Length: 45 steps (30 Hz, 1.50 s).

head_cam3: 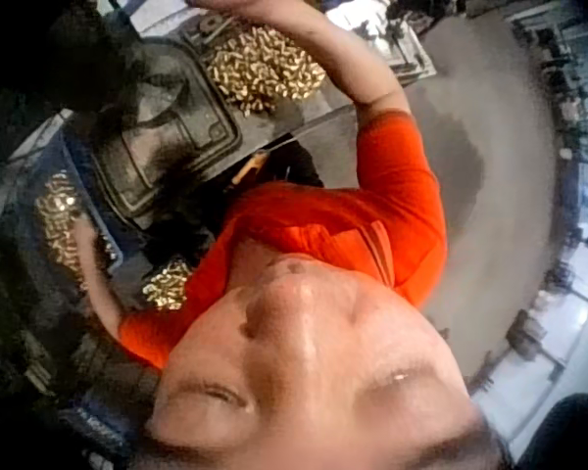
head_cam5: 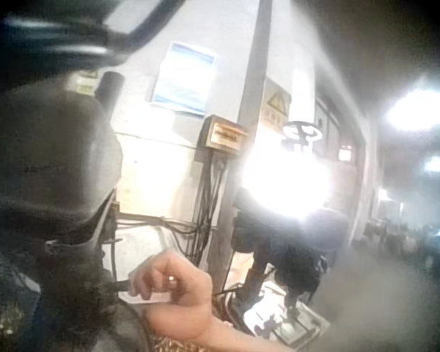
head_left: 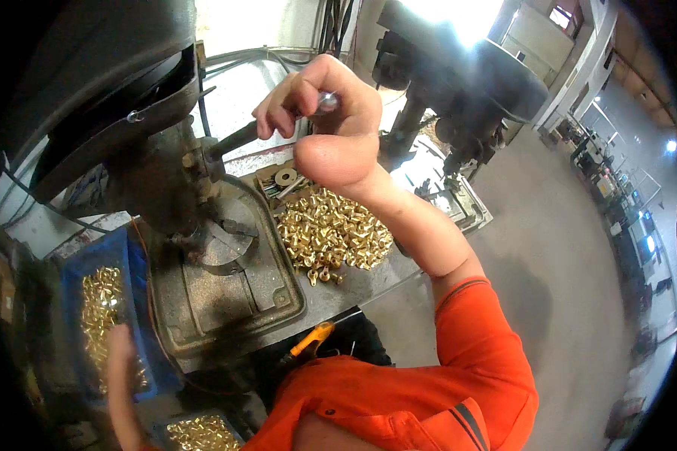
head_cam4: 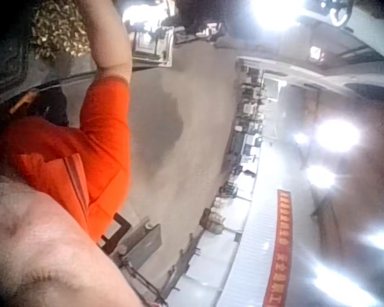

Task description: The person repeatedly picks brass casings from a blue bin, places each into a press machine, and operates the lever to process them. Finished casings accumulate in a metal tray beside the machine.

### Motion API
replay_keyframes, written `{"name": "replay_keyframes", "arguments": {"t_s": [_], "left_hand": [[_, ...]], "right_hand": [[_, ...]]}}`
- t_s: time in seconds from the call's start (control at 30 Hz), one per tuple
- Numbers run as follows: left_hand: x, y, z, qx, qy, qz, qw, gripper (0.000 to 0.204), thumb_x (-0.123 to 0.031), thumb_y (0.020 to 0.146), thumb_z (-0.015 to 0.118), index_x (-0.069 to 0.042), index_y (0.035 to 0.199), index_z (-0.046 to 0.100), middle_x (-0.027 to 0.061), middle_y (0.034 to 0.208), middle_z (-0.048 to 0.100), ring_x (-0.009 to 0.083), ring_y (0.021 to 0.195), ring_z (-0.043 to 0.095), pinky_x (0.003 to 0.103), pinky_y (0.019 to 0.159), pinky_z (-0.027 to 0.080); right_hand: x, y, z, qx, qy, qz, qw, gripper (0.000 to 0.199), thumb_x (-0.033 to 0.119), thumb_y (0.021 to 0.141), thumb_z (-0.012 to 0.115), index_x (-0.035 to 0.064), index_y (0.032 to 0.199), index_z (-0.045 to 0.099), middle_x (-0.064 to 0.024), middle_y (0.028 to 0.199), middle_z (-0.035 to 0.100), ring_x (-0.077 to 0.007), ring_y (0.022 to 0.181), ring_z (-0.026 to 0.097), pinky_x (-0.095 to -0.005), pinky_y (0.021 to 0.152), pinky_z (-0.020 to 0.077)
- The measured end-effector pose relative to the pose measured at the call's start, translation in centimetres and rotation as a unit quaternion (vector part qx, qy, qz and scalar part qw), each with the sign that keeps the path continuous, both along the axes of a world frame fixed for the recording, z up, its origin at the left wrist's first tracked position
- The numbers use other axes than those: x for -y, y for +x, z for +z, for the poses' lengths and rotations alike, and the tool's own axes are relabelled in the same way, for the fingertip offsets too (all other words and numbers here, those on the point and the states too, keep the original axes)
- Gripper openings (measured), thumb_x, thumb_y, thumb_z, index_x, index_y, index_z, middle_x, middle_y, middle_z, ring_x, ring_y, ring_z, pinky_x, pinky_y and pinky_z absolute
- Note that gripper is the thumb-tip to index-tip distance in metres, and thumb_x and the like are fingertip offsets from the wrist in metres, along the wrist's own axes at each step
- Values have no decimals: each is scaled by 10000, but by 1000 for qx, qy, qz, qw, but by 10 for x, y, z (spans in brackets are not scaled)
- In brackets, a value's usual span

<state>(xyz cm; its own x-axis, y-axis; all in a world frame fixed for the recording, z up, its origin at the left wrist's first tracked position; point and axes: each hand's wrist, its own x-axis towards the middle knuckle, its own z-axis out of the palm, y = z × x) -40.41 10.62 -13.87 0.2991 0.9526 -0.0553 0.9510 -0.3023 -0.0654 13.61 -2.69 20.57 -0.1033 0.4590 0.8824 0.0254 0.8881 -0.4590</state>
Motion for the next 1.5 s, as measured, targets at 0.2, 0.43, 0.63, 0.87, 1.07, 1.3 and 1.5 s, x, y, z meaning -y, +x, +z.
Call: {"name": "replay_keyframes", "arguments": {"t_s": [0.2,0.43,0.63,0.87,1.07,1.3,1.5], "left_hand": [[-2,11,4,-6,30,-77,997,274,-299,605,668,-35,662,623,189,653,597,388,662,597,440,570,473],[-14,37,8,250,-128,66,957,276,-282,740,532,-21,757,623,203,708,612,379,701,606,444,603,473],[15,63,54,47,-59,-87,993,278,-276,760,519,-28,812,632,219,753,621,397,713,599,459,633,472],[20,61,54,149,-43,-79,985,273,-298,729,551,-45,797,629,203,714,612,406,709,590,458,626,461],[17,57,53,69,-51,-79,993,295,-308,749,532,-35,832,608,175,751,616,364,741,590,427,651,462],[-1,-1,-11,368,-108,74,921,307,-244,896,388,-1,953,568,33,859,573,154,759,508,313,722,442],[6,23,18,271,-221,-19,937,254,-149,908,375,-12,1036,546,34,919,579,157,786,524,303,760,453]], "right_hand": [[0,1,-3,-7,2,11,1000,222,-23,535,476,49,709,357,-65,626,480,-165,623,523,-292,622,450],[5,2,-7,22,4,-43,999,188,-41,545,492,54,677,396,-20,650,501,-104,637,539,-229,570,391],[9,-2,-9,13,13,-66,998,218,-79,503,460,62,654,391,5,606,480,-83,596,509,-212,535,318],[6,-1,-11,3,35,-54,998,205,-63,508,490,52,653,402,3,598,479,-80,585,499,-214,530,329],[7,0,-12,8,33,-58,998,194,-61,515,490,49,654,412,4,594,480,-90,569,488,-216,523,333],[11,-2,-9,3,23,-59,998,200,-55,508,488,54,650,401,5,593,474,-88,572,483,-215,529,331],[9,-2,-10,5,22,-60,998,207,-55,496,483,56,642,386,1,603,473,-85,589,503,-216,528,319]]}}
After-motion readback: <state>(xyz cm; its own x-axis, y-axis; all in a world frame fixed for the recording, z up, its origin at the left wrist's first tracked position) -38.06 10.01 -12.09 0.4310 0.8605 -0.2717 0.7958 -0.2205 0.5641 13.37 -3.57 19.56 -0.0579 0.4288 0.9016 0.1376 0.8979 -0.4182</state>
